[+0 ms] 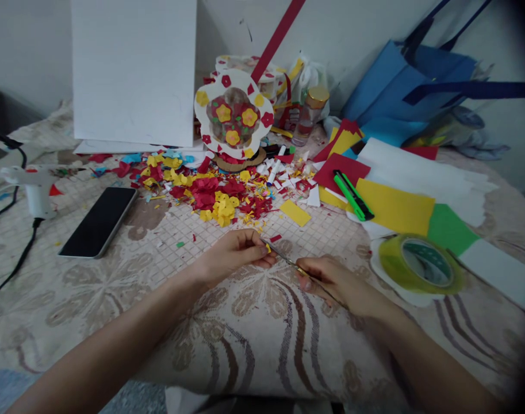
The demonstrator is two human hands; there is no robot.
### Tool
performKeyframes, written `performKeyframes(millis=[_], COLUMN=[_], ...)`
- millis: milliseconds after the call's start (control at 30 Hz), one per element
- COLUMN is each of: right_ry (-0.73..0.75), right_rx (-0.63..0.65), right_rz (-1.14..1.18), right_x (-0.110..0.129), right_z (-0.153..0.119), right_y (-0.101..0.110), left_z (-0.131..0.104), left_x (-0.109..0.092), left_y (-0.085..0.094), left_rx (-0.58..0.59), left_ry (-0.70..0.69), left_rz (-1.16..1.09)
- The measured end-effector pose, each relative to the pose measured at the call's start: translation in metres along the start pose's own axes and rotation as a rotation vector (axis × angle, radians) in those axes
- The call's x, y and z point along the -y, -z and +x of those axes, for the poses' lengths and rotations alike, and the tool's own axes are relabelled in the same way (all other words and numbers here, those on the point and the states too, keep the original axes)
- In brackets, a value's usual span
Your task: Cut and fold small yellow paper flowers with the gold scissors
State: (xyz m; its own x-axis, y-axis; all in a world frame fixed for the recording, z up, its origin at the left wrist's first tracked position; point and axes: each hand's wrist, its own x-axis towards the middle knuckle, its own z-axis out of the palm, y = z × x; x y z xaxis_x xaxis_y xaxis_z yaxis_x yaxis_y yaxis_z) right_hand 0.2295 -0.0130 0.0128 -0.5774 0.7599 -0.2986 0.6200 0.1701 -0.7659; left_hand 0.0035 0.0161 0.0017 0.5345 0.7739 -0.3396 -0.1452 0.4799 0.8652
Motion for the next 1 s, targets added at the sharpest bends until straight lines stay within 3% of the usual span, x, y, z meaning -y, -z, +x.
performKeyframes(millis=[300,467,700,1000], right_ry=[-0.043,-0.041,0.065,0.099], right_rx=[-0.033,-0.088,-0.04,0.039], right_rz=[-0.125,-0.015,-0.06,-0.075], right_x=[0.001,-0.006,-0.004,-0.015], right_z=[0.003,0.002,-0.003,-0.004], right_y=[0.002,0.002,0.009,0.011], left_z=[0.0,-0.001,0.0,0.003], left_x=[0.0,-0.003,-0.001,-0.001], left_y=[0.001,-0.001,-0.001,0.002], left_rx=[0.0,-0.047,-0.1,-0.166], left_ry=[-0.014,-0.062,-0.048,-0.039], left_rz=[0.038,0.088,0.018,-0.061])
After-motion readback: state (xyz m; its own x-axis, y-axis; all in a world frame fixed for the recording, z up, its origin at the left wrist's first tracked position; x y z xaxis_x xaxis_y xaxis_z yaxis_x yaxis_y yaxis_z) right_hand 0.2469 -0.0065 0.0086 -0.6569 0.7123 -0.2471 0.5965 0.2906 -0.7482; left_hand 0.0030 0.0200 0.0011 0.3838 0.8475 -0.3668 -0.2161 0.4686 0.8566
